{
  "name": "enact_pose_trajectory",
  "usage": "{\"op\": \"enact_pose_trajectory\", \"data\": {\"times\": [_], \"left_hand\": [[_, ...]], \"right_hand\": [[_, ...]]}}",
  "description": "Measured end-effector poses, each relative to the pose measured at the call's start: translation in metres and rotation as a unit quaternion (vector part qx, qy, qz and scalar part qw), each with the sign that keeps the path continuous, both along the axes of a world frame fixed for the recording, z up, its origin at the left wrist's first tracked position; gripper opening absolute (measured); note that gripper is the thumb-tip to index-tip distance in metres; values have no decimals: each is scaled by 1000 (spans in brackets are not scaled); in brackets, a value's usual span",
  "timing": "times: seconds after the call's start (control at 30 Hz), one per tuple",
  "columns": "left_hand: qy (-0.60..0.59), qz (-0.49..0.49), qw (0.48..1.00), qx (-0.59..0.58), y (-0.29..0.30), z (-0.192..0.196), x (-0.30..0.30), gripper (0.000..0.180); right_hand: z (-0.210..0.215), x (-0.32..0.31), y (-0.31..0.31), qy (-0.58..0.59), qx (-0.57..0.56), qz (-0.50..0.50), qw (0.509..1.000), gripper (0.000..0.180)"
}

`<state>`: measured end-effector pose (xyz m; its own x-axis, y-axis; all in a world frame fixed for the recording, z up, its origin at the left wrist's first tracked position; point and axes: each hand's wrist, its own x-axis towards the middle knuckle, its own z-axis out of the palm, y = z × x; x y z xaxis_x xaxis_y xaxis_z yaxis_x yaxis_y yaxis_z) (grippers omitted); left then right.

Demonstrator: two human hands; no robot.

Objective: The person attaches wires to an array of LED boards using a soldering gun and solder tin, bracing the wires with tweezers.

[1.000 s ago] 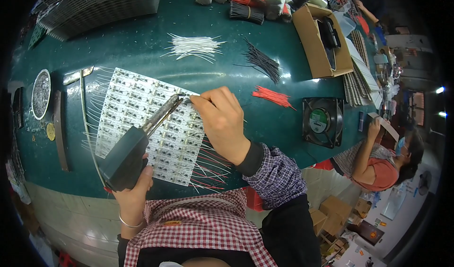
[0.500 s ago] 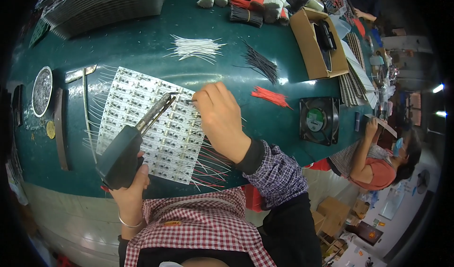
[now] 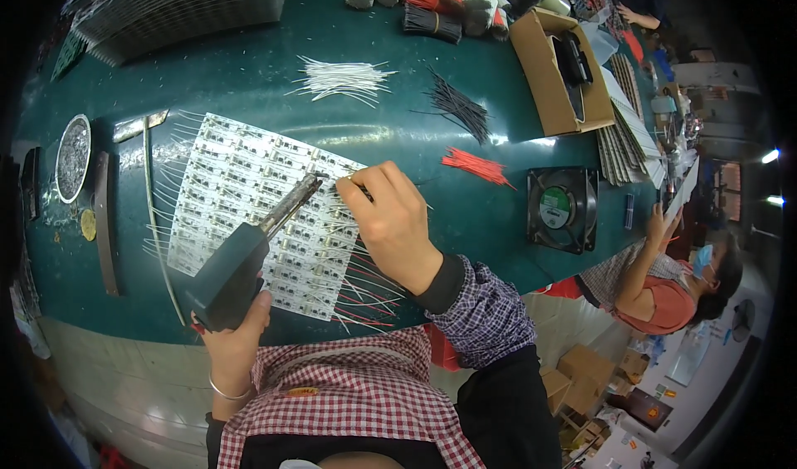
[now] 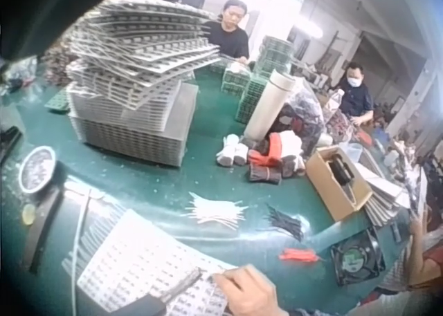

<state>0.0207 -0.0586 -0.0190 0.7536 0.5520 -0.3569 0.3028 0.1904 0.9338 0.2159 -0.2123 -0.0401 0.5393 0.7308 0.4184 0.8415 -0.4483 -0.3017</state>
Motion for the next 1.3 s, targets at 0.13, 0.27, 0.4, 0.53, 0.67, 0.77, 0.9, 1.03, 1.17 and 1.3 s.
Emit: {"op": "enact_pose_trajectory", "data": {"times": [0.13, 0.27, 0.4, 0.53, 0.67, 0.77, 0.9, 1.03, 1.17, 1.3], "left_hand": [[-18, -2, 999, 30, -4, -2, 1, 32], [21, -9, 999, 22, -3, 7, 5, 22], [37, -23, 999, 9, -2, 6, 3, 22], [25, -42, 998, 49, -2, 4, 3, 22], [20, -38, 998, 52, -1, 3, 4, 23], [-28, -26, 998, 49, 0, 0, 5, 27], [9, -21, 999, 22, -1, 7, 9, 19], [27, -70, 988, 134, 0, 2, 6, 15], [9, -52, 996, 77, 3, 10, 13, 14], [20, -62, 997, 51, 4, 11, 13, 14]], "right_hand": [[0, 0, -1, 6, 4, -2, 1000, 25], [2, 0, 0, 8, -12, -1, 1000, 26], [4, -1, 0, 6, -28, -4, 1000, 28], [5, -2, 2, 6, -30, -4, 1000, 29], [6, -2, 2, 3, -35, -3, 999, 29], [7, -1, 2, 2, -41, 0, 999, 29], [8, 0, 4, -2, -47, 3, 999, 28], [10, 0, 5, -4, -60, 2, 998, 28], [12, 1, 5, -5, -65, 8, 998, 28], [11, 2, 6, -5, -66, 19, 998, 27]]}}
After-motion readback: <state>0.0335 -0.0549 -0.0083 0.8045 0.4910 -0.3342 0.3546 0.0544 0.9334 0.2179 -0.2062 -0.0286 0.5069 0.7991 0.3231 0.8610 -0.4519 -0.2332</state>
